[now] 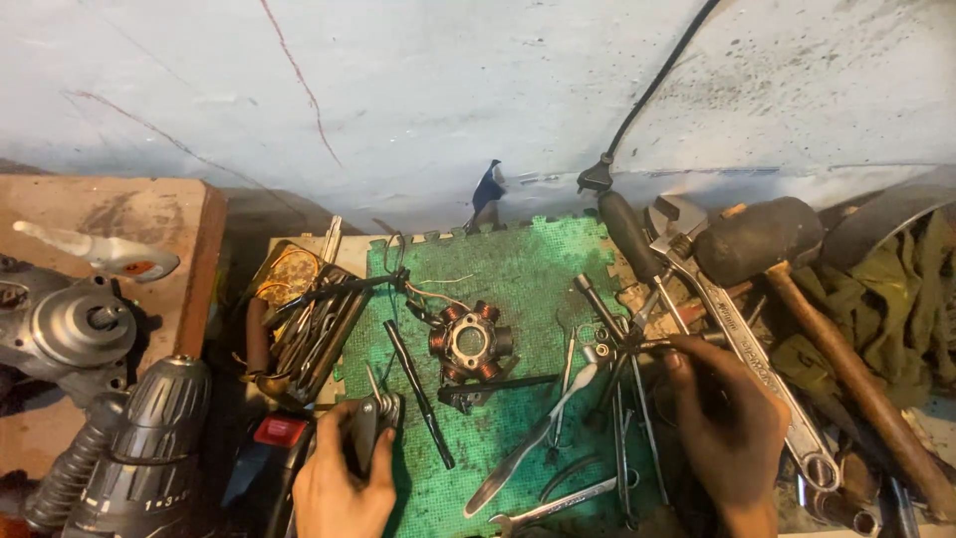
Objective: The person cleans small motorcycle engine components at a workbench, wiping parts with a cloth and tissue and picking at them with pliers. They handle a stator assembly, position an engine cover, and place used parts into a plastic container.
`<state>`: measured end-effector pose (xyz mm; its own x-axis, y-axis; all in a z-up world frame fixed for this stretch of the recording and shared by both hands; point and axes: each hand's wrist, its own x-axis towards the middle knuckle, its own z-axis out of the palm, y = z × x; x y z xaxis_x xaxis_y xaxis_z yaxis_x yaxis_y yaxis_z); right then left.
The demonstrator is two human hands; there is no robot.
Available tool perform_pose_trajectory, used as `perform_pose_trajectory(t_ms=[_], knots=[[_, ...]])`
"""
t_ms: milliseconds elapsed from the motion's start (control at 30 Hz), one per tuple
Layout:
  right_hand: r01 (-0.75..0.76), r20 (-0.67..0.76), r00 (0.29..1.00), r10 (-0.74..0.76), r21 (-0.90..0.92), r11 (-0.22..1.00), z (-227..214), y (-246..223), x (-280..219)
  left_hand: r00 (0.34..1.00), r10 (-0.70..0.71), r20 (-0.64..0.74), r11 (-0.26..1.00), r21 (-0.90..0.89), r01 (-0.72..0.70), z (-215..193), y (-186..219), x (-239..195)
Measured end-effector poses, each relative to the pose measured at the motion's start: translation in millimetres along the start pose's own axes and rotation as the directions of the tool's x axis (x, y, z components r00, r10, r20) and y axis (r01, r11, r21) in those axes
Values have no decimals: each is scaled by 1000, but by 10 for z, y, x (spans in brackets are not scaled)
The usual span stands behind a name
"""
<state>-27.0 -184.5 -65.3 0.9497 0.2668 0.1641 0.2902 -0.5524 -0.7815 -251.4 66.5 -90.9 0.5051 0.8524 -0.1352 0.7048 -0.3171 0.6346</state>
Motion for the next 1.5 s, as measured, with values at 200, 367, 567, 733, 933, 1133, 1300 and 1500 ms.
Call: perform_pose_trajectory(t_ms=[200, 367, 567, 733, 933, 1133, 1300, 1500], knots=[[87, 40, 996, -85, -39, 995, 97, -71, 35, 985, 145, -91, 981, 144, -131, 137, 3, -49], [-3, 216, 976, 17, -68, 998, 337, -172, 35, 993, 111, -42, 991, 83, -107, 107, -21, -73], [288, 430, 881, -198, -154, 945, 523, -277, 15, 963, 268, -24, 950, 170, -260, 98, 95, -40], [309, 502, 834, -228, -82, 947, 497, -157, 45, 992, 123, 1, 972, 199, -121, -60, 340, -29], [243, 422, 880, -217, -8, 970, 524, -189, 9, 959, 268, -88, 953, 170, -250, -16, 208, -6], [262, 278, 934, -222, -115, 958, 528, -283, -2, 958, 274, -83, 890, 400, -220, -122, 507, -5], [221, 402, 903, -153, -128, 967, 594, -465, 30, 802, 597, -26, 774, 282, -567, 52, 534, -8], [411, 475, 798, -372, 23, 911, 761, -451, -141, 820, 565, 88, 800, 184, -571, 151, 627, 56]])
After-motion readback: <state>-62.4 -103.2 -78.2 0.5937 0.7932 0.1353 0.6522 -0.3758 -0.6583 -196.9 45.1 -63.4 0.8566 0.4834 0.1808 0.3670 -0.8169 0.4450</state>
